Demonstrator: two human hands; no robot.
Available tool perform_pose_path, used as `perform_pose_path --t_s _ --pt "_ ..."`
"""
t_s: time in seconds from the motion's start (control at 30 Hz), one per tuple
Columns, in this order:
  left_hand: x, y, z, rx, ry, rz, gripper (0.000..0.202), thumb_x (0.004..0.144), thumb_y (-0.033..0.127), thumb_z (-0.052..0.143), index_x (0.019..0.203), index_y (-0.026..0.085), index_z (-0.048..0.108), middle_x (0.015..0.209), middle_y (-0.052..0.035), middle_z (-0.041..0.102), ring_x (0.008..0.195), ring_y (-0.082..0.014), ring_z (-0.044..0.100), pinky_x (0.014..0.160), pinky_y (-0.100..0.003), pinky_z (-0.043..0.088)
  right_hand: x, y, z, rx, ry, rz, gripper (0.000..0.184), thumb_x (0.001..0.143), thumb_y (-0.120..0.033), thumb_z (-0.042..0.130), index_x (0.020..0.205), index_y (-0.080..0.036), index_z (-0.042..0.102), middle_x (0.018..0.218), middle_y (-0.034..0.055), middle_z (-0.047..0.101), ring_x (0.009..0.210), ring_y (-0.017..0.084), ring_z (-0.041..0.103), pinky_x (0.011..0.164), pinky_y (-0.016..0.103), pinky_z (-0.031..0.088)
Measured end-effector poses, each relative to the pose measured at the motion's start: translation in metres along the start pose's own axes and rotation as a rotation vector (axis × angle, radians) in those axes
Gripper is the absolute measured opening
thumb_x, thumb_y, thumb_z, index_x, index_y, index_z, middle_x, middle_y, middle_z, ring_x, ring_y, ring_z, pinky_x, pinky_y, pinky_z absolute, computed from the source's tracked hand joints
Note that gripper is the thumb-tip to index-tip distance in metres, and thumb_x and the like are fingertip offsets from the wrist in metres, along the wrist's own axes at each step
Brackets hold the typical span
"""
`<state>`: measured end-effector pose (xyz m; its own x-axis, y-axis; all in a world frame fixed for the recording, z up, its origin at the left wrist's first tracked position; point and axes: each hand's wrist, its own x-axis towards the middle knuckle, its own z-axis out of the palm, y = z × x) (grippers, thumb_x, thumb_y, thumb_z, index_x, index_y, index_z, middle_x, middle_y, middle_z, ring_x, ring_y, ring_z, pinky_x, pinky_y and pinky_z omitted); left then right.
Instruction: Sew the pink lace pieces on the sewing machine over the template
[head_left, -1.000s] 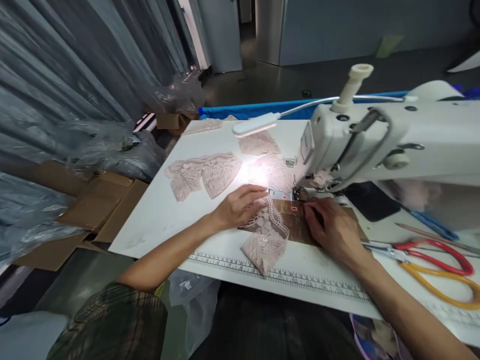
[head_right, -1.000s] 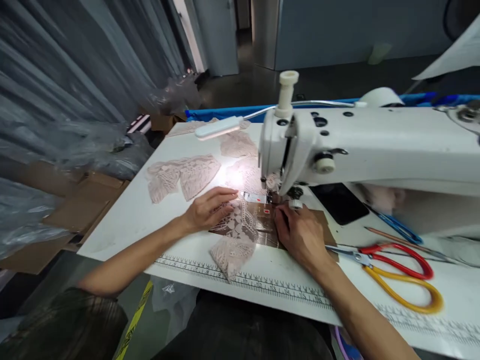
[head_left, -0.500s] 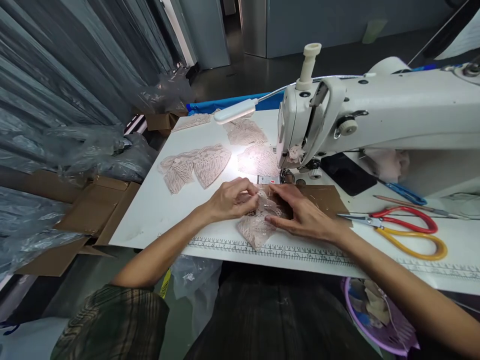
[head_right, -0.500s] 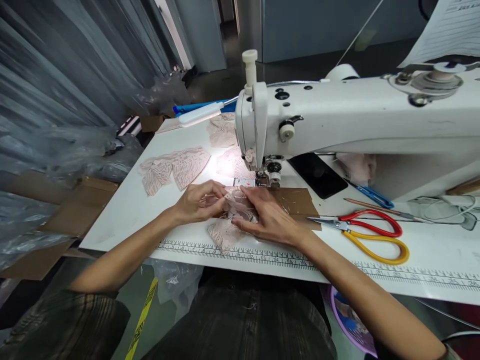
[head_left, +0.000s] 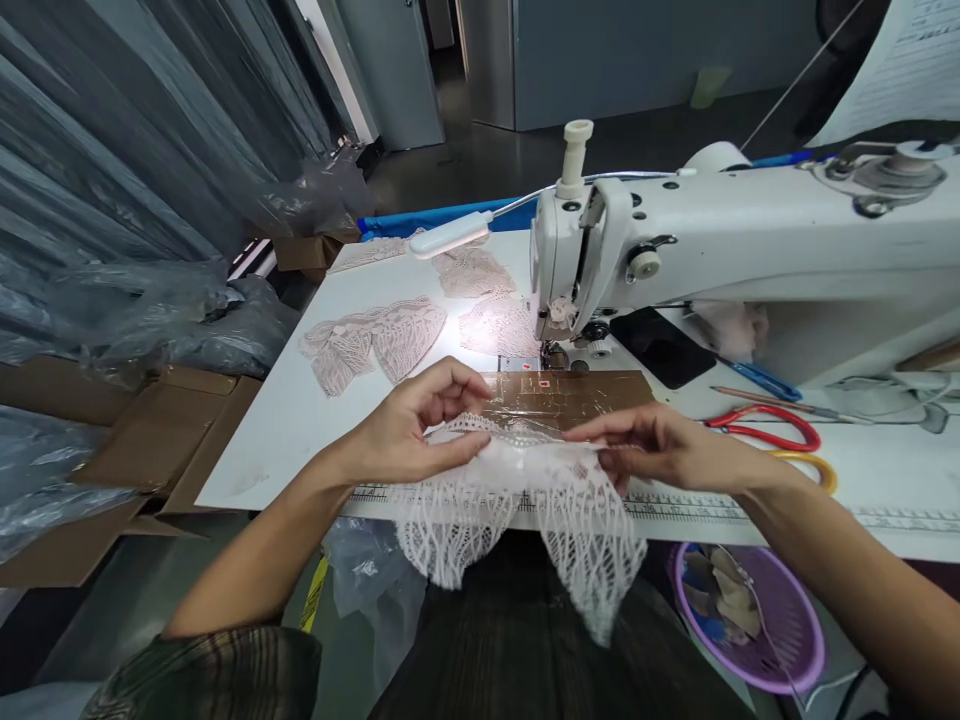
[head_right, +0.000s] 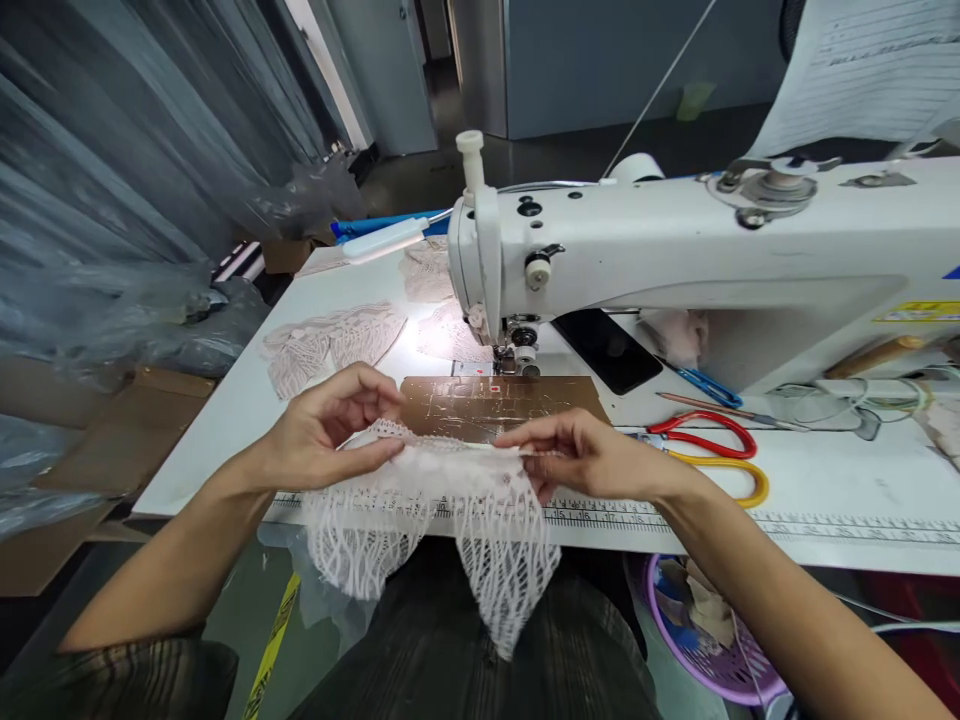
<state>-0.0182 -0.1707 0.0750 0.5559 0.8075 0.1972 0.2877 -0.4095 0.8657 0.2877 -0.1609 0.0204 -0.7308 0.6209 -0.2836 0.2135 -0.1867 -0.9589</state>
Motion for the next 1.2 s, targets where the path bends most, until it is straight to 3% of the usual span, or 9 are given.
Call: perform_pose_path --t_s 0.17,0.27,0.37,0.47,0.6,0.77,0.87,1.07,1.2 --pt "0.036 -0.052 0.000 0.290 -0.067 -0.112 0.036 0.091 0.032 0.061 0.121 0.017 0.050 0.105 -0.0058 0.063 0.068 -0.0099 0.060 0.060 -0.024 0.050 0.030 -0.002 -0.025 -0.338 0.419 0.085 0.027 0.084 -0.034 0.060 0.101 -0.018 0.074 0.075 0.0042 0.069 0.065 0.015 0.063 0.058 0.025 0.048" --pt "0.050 -0.081 0.000 0.637 0.019 -0.036 0.032 0.092 0.033 0.060 0.118 0.016 0.052 0.102 -0.0063 0.064 0.064 -0.0111 0.058 0.058 -0.025 0.046 0.044 -0.007 -0.032 -0.651 0.602 0.123 0.018 0.080 -0.025 0.059 0.087 -0.019 0.074 0.070 0.0033 0.068 0.064 0.016 0.060 0.057 0.026 0.041" --pt "0.053 -0.098 0.001 0.875 0.168 0.084 0.023 0.095 0.027 0.054 0.115 0.015 0.055 0.103 -0.0095 0.063 0.075 -0.0162 0.061 0.058 -0.027 0.046 0.047 -0.012 -0.036 -0.806 0.686 0.170 0.014 0.078 -0.026 0.061 0.081 -0.020 0.072 0.064 0.0026 0.064 0.060 0.016 0.055 0.054 0.026 0.035" --pt "0.049 -0.101 0.008 0.932 0.220 0.283 0.017 0.097 0.027 0.053 0.106 0.014 0.059 0.103 -0.0106 0.064 0.083 -0.0191 0.062 0.065 -0.031 0.051 0.046 -0.012 -0.037 -0.839 0.704 0.166 0.015 0.079 -0.033 0.064 0.074 -0.020 0.069 0.057 0.0017 0.058 0.056 0.015 0.051 0.052 0.026 0.032" --pt "0.041 -0.090 0.028 0.837 0.021 0.370 0.029 0.099 0.039 0.051 0.105 0.013 0.062 0.101 -0.0096 0.068 0.084 -0.0188 0.063 0.070 -0.034 0.052 0.046 -0.005 -0.035 -0.815 0.784 0.108 0.023 0.081 -0.041 0.065 0.072 -0.020 0.066 0.056 0.0005 0.053 0.057 0.016 0.050 0.053 0.027 0.031" --pt "0.038 -0.086 0.035 0.887 -0.134 0.336 0.040 0.101 0.042 0.048 0.125 0.012 0.057 0.129 -0.0159 0.062 0.107 -0.0281 0.062 0.084 -0.044 0.051 0.043 0.006 -0.029 -0.240 0.635 -0.055 0.034 0.080 -0.053 0.065 0.078 -0.019 0.066 0.067 0.0008 0.060 0.060 0.014 0.052 0.053 0.027 0.037" --pt "0.038 -0.091 0.032 0.861 -0.150 0.350 0.040 0.102 0.040 0.046 0.127 0.012 0.056 0.133 -0.0162 0.060 0.114 -0.0283 0.059 0.091 -0.045 0.049 0.043 0.011 -0.026 -0.083 0.655 -0.064 0.036 0.078 -0.054 0.068 0.082 -0.018 0.067 0.070 0.0008 0.062 0.059 0.013 0.053 0.054 0.027 0.039" --pt "0.038 -0.098 0.033 0.883 -0.148 0.269 0.045 0.103 0.044 0.040 0.137 0.015 0.050 0.148 -0.0145 0.049 0.132 -0.0297 0.050 0.107 -0.052 0.041 0.055 0.023 -0.022 -0.268 0.930 -0.151 0.028 0.085 -0.047 0.061 0.087 -0.019 0.065 0.069 -0.0004 0.059 0.062 0.014 0.050 0.057 0.026 0.039" --pt "0.037 -0.094 0.043 0.863 -0.081 0.302 0.044 0.103 0.037 0.041 0.136 0.009 0.049 0.144 -0.0206 0.050 0.134 -0.0330 0.048 0.110 -0.058 0.039 0.058 0.023 -0.014 -0.425 0.944 -0.183 0.026 0.088 -0.045 0.055 0.084 -0.020 0.060 0.067 -0.0002 0.054 0.063 0.015 0.048 0.057 0.026 0.038"
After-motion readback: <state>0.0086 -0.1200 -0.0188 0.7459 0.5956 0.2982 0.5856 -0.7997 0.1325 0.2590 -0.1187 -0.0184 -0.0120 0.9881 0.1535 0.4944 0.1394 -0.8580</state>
